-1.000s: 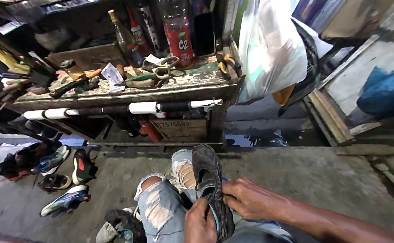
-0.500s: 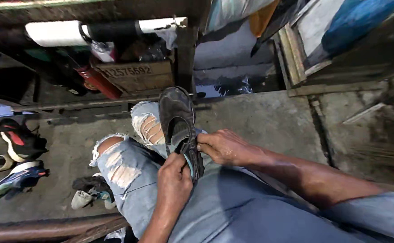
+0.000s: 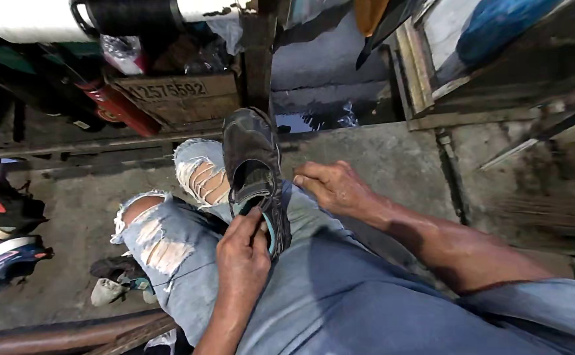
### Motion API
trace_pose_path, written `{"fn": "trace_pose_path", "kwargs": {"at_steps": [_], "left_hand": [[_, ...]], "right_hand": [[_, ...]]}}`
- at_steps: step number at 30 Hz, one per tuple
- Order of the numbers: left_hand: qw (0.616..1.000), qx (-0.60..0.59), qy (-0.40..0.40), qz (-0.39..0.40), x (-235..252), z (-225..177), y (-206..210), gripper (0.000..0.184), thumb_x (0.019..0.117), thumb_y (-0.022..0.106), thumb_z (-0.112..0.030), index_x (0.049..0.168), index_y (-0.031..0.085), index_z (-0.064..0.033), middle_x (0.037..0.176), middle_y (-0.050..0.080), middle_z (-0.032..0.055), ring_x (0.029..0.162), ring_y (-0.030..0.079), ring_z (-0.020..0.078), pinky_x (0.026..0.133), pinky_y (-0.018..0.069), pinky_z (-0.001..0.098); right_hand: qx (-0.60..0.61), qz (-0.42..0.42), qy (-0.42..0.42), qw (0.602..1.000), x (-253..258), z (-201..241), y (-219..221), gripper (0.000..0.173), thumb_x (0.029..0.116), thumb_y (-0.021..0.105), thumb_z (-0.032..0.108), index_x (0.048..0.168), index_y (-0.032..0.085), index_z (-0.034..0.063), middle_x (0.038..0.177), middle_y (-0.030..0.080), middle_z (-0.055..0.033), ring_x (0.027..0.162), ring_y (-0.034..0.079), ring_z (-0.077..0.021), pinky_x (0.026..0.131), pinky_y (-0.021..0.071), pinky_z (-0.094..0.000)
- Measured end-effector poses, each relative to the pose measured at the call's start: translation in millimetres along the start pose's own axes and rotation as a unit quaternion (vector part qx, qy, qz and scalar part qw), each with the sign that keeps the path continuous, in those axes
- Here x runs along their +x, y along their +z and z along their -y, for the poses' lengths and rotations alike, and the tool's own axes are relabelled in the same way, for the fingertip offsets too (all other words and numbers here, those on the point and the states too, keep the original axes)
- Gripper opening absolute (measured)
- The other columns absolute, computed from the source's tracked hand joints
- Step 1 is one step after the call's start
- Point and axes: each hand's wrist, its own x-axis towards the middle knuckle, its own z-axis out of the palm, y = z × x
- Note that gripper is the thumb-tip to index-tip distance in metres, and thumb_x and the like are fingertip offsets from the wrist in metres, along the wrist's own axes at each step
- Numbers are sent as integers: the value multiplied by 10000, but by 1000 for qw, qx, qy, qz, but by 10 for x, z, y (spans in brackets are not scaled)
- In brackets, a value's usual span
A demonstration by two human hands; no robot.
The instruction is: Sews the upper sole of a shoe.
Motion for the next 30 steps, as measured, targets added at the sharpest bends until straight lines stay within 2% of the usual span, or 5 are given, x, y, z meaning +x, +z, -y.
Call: {"fn": "trace_pose_path", "kwargs": {"at_steps": [7, 12, 20, 25, 30], "left_hand": [[992, -116, -41, 1, -7, 125, -76, 234, 953, 590, -77, 1131, 729, -17, 1040, 735, 44, 943, 700, 67, 847, 600, 238], [977, -197, -73, -36, -28, 171, -126, 146, 939, 597, -5, 988, 734, -18, 907, 740, 5, 836, 701, 36, 776, 603, 215], [973, -203, -88, -66, -36, 180, -101, 146, 936, 598, 19, 968, 737, -14, 867, 746, 3, 797, 706, 40, 752, 605, 218], [974, -185, -120, -50, -27, 242, -106, 450, 908, 662, -101, 1334, 616, 39, 1193, 700, 100, 1044, 691, 113, 914, 585, 271], [973, -186, -137, -23, 17, 252, -117, 585, 902, 673, -87, 1458, 523, 8, 1307, 666, 107, 1101, 682, 122, 945, 581, 282]], "right_hand": [[70, 24, -22, 997, 54, -2, 46, 234, 1065, 520, 210, 1065, 723, 93, 805, 690, 9, 673, 643, -77, 606, 552, -304], [366, 105, 28, 924, 78, 218, 46, 247, 1031, 567, 150, 1213, 676, 23, 688, 580, -6, 507, 478, -42, 458, 427, -200], [420, 152, 94, 890, 47, 315, 206, 112, 975, 598, 64, 1009, 695, 20, 683, 606, 43, 524, 476, 11, 489, 402, -159], [513, 237, 75, 822, 25, 317, 93, 125, 975, 571, 65, 989, 694, 45, 642, 577, 52, 490, 475, 2, 459, 405, -164], [227, 398, 0, 889, 67, 311, -329, 190, 1006, 598, 120, 1133, 719, 48, 772, 648, 28, 631, 546, 0, 575, 464, -196]]}}
